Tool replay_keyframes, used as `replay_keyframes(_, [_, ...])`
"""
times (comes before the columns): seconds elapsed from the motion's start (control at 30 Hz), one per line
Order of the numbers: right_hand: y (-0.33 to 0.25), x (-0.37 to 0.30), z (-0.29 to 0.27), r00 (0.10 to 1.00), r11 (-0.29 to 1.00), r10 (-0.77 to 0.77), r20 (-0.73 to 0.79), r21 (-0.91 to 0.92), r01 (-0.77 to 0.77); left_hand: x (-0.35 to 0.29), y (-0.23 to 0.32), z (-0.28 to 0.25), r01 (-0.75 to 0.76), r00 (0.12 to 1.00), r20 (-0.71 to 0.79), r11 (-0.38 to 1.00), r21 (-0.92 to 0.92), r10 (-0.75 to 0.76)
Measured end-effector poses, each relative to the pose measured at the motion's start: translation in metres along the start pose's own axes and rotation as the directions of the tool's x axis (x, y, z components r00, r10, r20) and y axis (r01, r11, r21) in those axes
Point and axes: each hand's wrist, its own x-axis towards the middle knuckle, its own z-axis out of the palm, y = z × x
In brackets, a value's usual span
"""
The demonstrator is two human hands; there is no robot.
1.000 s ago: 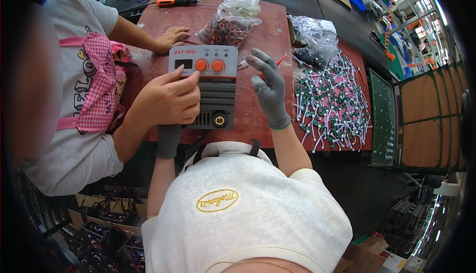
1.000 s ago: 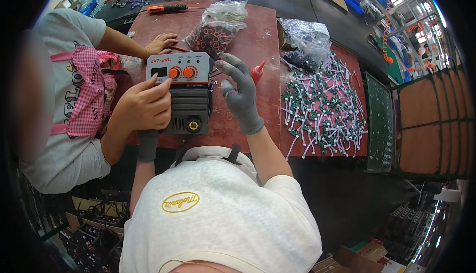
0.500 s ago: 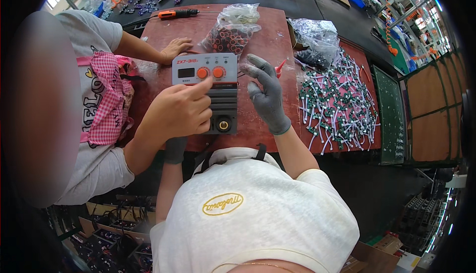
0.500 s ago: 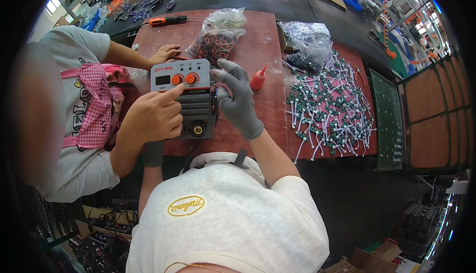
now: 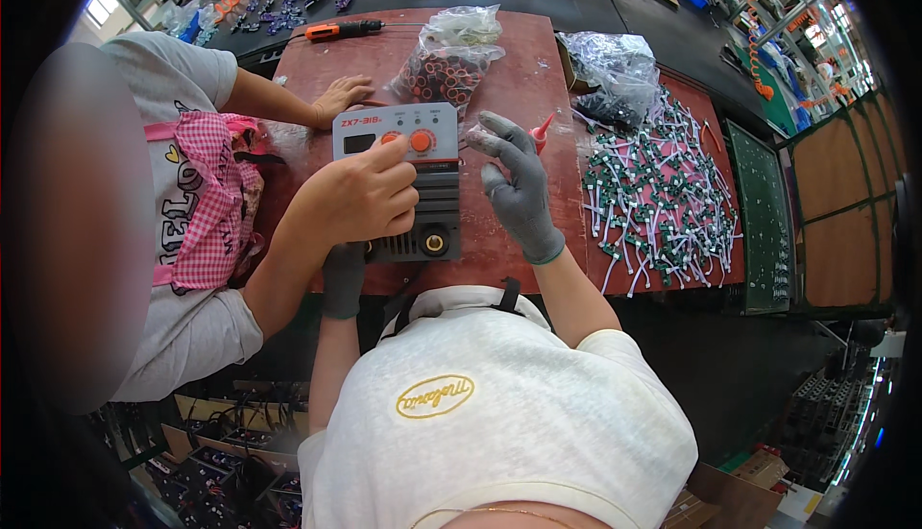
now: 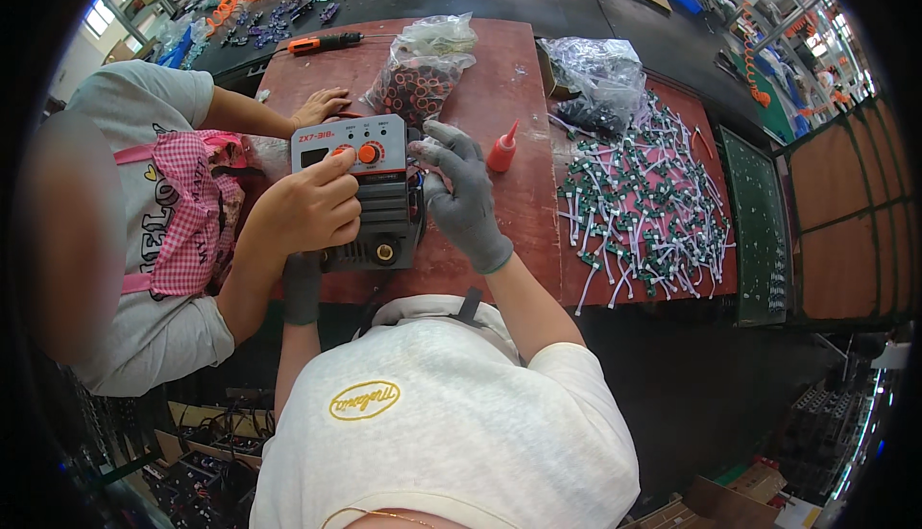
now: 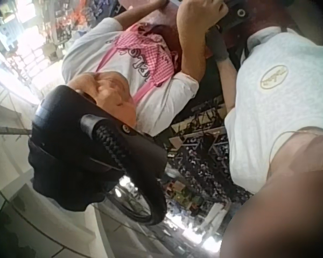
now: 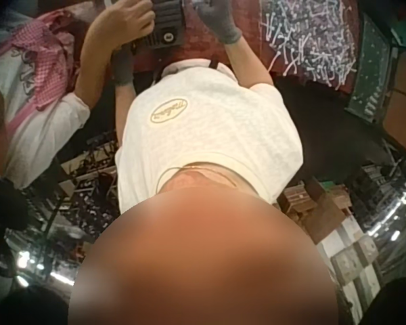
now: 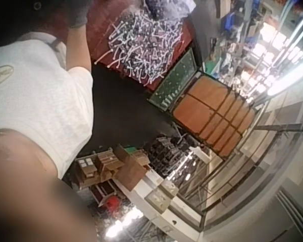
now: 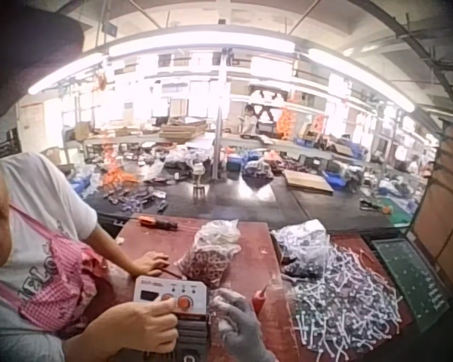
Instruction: Inspecting and assembling the internal components and outer casing of portable welding machines at a workbench.
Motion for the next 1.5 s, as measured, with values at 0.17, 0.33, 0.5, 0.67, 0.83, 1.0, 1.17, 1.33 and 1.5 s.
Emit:
replay_keyframes(0.17, [0.001,0.0,0.0,1.0,1.0,0.001,-0.009,-0.009,-0.001,0.002,-0.001,-0.001,0.007,1.0,0.006,1.0,0.0,-0.007])
replay_keyframes(0.33, [0.001,-0.001,0.004,0.999,0.999,0.026,-0.021,0.034,-0.025,0.007,0.0,0.001,0.014,1.0,0.009,1.0,0.003,-0.014])
replay_keyframes(0.5, [0.0,0.0,0.004,1.0,1.0,0.005,-0.029,0.025,-0.004,0.016,0.01,0.004,0.119,0.992,0.04,0.993,0.007,-0.119])
replay_keyframes(0.67, [-0.01,0.001,0.003,0.999,0.997,-0.048,0.019,-0.063,0.049,0.021,0.015,0.008,0.211,0.977,0.035,0.977,-0.024,-0.21])
replay_keyframes(0.83, [-0.022,0.007,0.014,0.976,0.961,-0.195,0.093,-0.182,0.209,0.022,0.026,0.009,0.226,0.974,0.044,0.973,-0.05,-0.224])
replay_keyframes(1.0, [-0.03,0.015,0.035,0.917,0.88,-0.323,0.233,-0.283,0.382,0.023,0.036,0.01,0.234,0.972,0.051,0.964,-0.124,-0.23])
replay_keyframes(1.17, [-0.031,0.026,0.042,0.897,0.81,-0.339,0.284,-0.397,0.432,0.021,0.023,0.011,0.189,0.981,0.056,0.98,-0.061,-0.186])
replay_keyframes(1.33, [-0.032,0.028,0.034,0.921,0.778,-0.344,0.182,-0.493,0.389,0.021,0.009,0.021,0.117,0.991,-0.002,0.884,-0.452,-0.133])
replay_keyframes(1.5, [-0.03,0.037,0.052,0.927,0.802,-0.335,0.167,-0.465,0.374,0.028,0.016,0.024,0.119,0.993,0.02,0.95,-0.288,-0.118])
